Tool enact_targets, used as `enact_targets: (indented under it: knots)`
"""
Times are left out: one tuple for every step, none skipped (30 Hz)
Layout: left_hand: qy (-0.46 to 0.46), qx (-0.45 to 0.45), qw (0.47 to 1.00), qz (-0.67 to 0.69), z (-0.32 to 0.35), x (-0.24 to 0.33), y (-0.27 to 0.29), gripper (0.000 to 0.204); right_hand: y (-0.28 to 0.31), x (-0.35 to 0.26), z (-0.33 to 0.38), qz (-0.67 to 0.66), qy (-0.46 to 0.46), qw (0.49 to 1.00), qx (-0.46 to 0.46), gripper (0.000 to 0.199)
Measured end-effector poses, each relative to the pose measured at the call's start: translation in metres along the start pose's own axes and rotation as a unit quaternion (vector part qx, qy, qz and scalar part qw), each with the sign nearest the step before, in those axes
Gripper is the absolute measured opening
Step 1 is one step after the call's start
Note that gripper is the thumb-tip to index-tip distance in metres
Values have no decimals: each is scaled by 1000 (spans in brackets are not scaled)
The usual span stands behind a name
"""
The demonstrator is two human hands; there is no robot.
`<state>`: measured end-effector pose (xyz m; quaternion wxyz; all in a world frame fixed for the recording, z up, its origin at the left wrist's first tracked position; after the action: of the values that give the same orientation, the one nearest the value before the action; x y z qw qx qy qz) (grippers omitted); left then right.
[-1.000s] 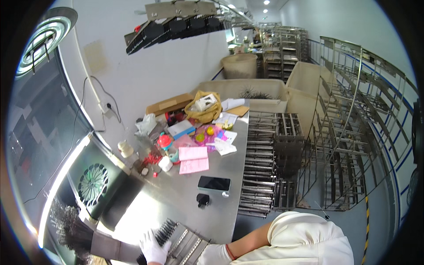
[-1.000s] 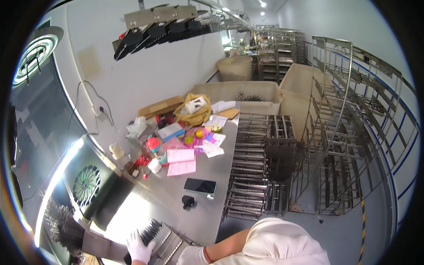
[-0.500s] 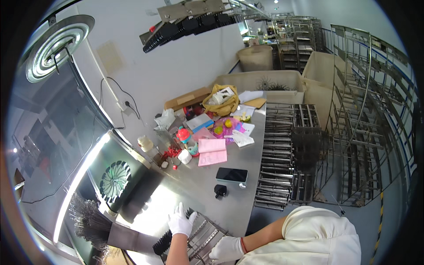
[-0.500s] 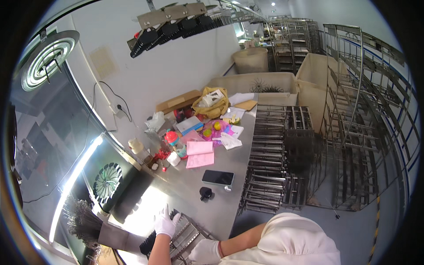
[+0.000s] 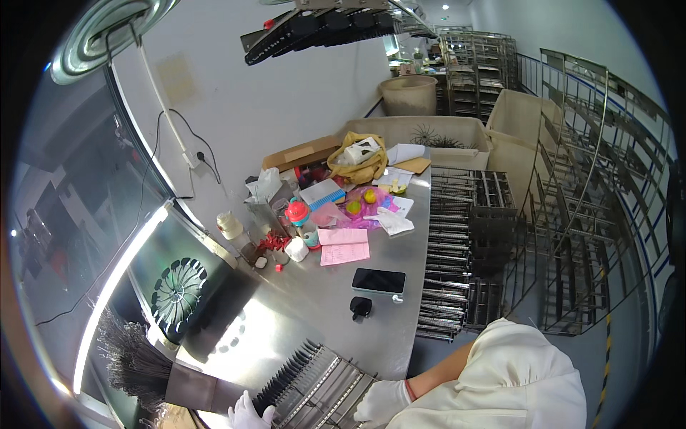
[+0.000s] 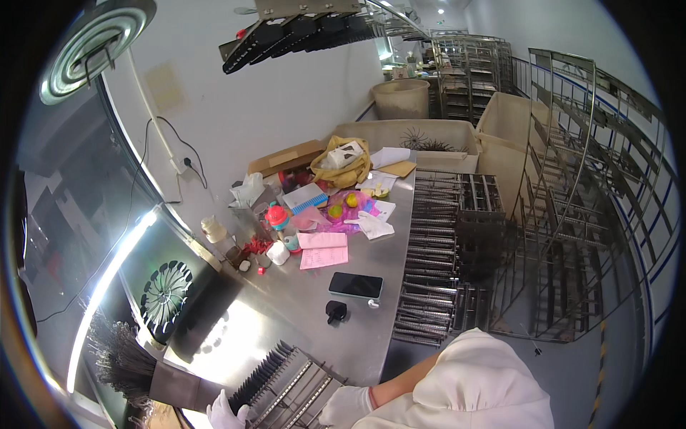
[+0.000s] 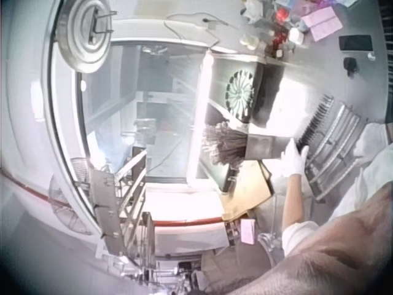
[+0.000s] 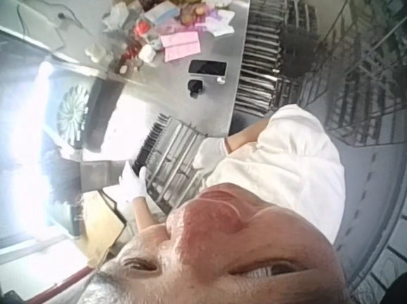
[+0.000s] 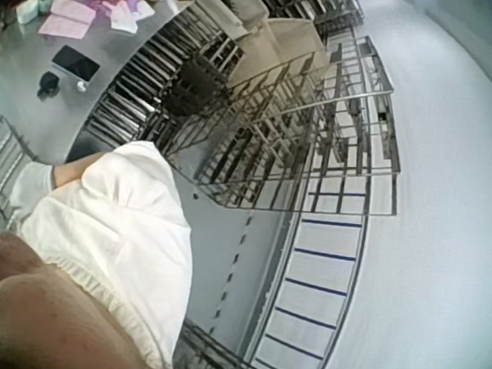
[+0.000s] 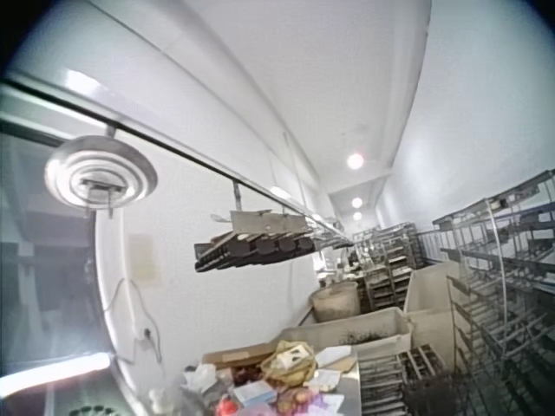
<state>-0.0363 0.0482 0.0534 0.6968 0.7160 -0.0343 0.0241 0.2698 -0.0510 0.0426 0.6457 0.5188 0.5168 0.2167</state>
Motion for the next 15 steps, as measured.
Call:
enact_targets:
  knots:
    - [-14, 8, 1000, 8, -1, 8, 2, 78, 1, 0, 0, 2, 0, 1000, -9, 40]
    - [-28, 17, 999, 17, -2, 20, 4, 79, 2, -1, 0, 3, -1, 1000, -18, 40]
    - [-43, 24, 998, 24, -3, 28, 6, 79, 2, -1, 0, 4, -2, 1000, -27, 40]
    - [-49, 48, 998, 2, -9, 29, 8, 72, 5, -1, 0, 13, 7, 1000, -20, 39]
    - [-54, 72, 996, -20, -17, 29, 6, 65, 7, 0, -1, 23, 18, 999, -14, 39]
    - [-56, 92, 993, -44, -22, 25, 1, 58, 8, 0, 0, 27, 30, 999, -9, 38]
    - [-27, 54, 997, 46, -29, 11, -12, 77, 10, -2, 0, 18, 32, 999, 4, 37]
    - [-50, 89, 993, 56, -35, 1, -18, 64, 13, -2, -3, 8, 37, 999, 17, 36]
    - [-5, 43, 995, 85, -41, -10, -24, 63, 12, -4, -3, -4, 38, 999, 29, 36]
    - [58, 5, 992, 113, -39, -21, -24, 62, 7, -3, -2, -13, 24, 999, 30, 35]
    - [68, 0, 981, 183, -39, -17, -19, 59, 5, 1, -2, -18, 28, 999, 25, 34]
    - [89, 3, 967, 240, -43, -17, -7, 57, 2, 1, -9, -29, 48, 998, 22, 34]
    - [101, -54, 954, 275, -53, -15, -13, 60, 5, 2, -11, -16, 42, 999, 28, 34]
    - [107, -99, 963, 228, -66, -12, -16, 67, 12, 2, -7, -4, 39, 999, 34, 34]
    - [93, -134, 968, 189, -81, -11, -24, 73, 21, -6, -7, 25, 33, 999, 32, 34]
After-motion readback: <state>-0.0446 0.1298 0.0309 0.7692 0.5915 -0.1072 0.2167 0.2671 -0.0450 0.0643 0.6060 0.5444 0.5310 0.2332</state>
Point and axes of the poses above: each hand's wrist, its own z-axis away from the middle knuckle, its own y-axis out of the back of the hand, x = y × z, the point moved 5 cm from there along -z, towards the middle knuckle, and after that the axes turned 9 degrees about y, right-handed, at the moved point
